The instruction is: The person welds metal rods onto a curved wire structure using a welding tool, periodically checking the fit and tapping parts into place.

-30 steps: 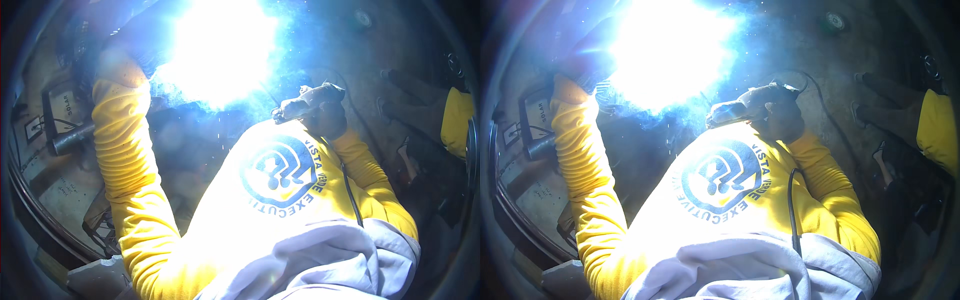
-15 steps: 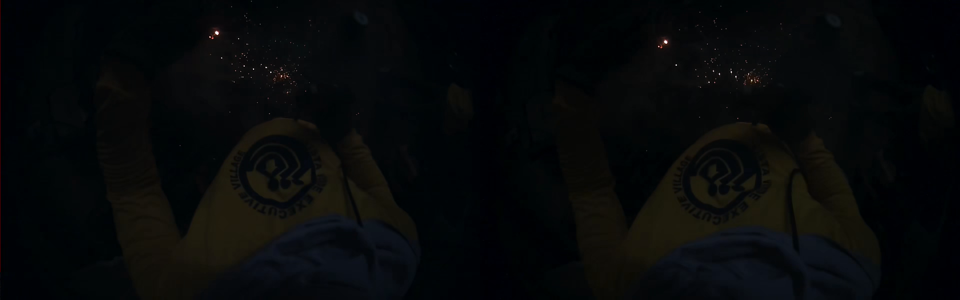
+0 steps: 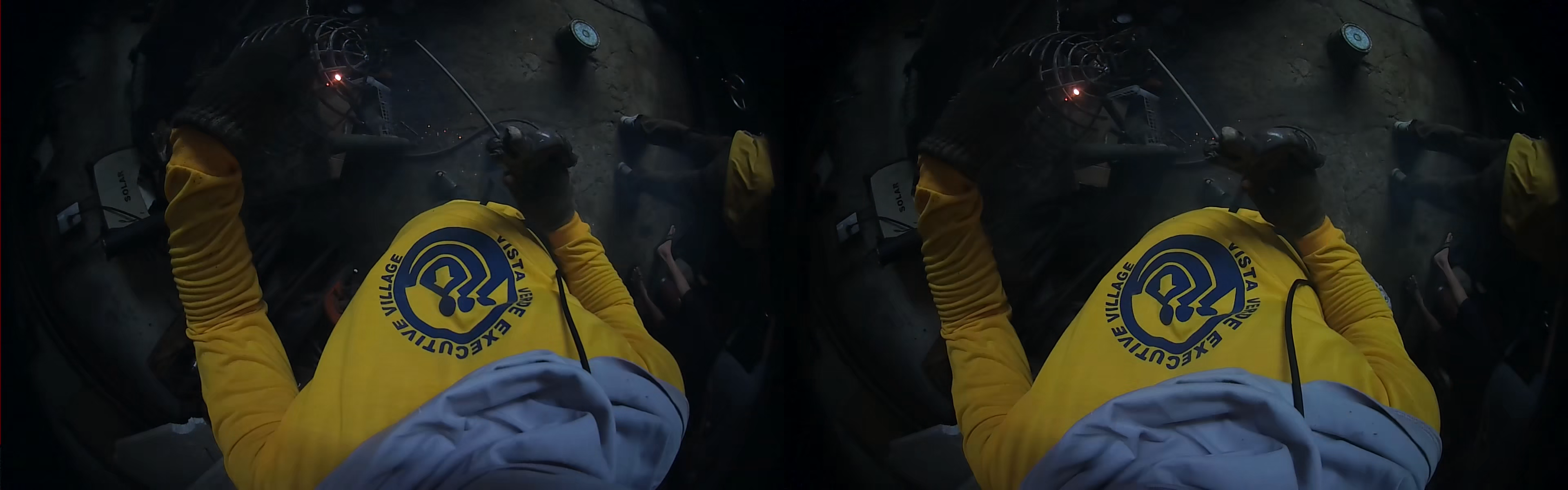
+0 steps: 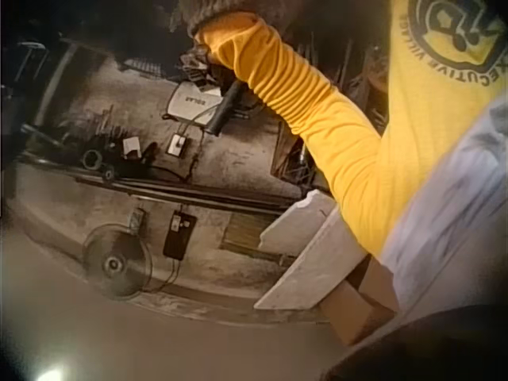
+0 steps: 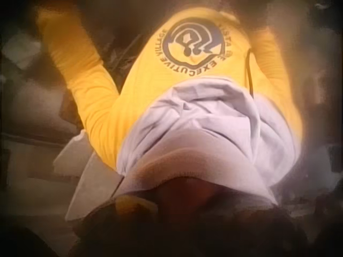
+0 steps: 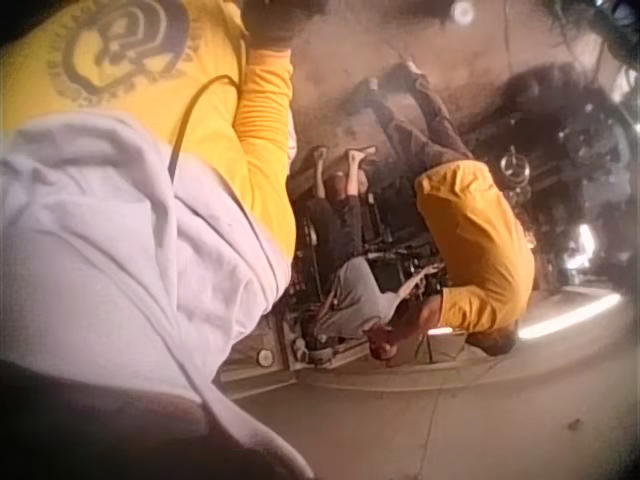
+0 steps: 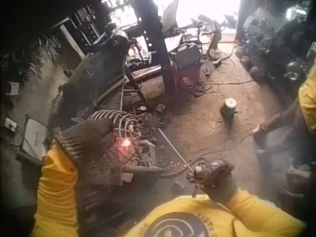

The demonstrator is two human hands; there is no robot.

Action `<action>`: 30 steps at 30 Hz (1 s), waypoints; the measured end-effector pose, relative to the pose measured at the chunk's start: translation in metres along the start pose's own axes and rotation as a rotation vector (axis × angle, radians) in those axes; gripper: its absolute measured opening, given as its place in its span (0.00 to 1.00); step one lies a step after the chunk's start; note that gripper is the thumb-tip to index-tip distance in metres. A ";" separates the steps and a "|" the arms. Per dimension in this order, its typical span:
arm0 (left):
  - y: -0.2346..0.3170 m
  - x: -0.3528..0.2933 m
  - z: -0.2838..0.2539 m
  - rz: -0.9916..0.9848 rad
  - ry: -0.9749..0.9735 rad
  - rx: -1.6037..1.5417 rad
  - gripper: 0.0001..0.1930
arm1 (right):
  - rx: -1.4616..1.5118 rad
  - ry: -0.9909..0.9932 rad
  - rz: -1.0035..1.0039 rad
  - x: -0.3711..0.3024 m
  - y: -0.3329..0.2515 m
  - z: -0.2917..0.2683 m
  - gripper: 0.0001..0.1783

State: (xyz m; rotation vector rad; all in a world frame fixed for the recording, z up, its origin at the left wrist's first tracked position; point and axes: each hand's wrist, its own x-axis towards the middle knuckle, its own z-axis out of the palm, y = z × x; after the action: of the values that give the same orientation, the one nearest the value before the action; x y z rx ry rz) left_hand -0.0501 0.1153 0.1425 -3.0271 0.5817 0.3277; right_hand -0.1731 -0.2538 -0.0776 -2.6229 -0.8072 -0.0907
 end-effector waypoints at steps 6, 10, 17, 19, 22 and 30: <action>0.008 -0.020 0.008 -0.132 -0.031 -0.055 0.09 | 0.253 0.094 -0.011 0.001 0.007 -0.009 0.29; -0.004 -0.074 -0.008 -0.078 0.024 0.013 0.10 | 1.018 0.137 0.261 0.001 0.013 0.016 0.29; -0.016 -0.117 -0.001 -0.441 -0.037 -0.287 0.14 | 1.112 0.065 0.256 0.014 0.020 0.040 0.28; -0.016 -0.126 0.003 -0.454 -0.044 -0.161 0.14 | 0.953 0.027 0.138 0.023 0.015 0.034 0.30; -0.014 -0.135 0.005 -0.520 0.040 -0.192 0.14 | 0.423 -0.163 -0.001 0.032 0.000 0.010 0.30; -0.020 -0.127 0.010 -0.400 -0.037 0.061 0.13 | 0.198 0.029 -0.100 0.053 -0.010 0.018 0.34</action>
State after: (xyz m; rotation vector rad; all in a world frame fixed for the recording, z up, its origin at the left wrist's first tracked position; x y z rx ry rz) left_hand -0.1599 0.1810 0.1604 -2.9734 -0.0216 0.3347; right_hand -0.1358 -0.2109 -0.0817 -2.3906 -0.8900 -0.0726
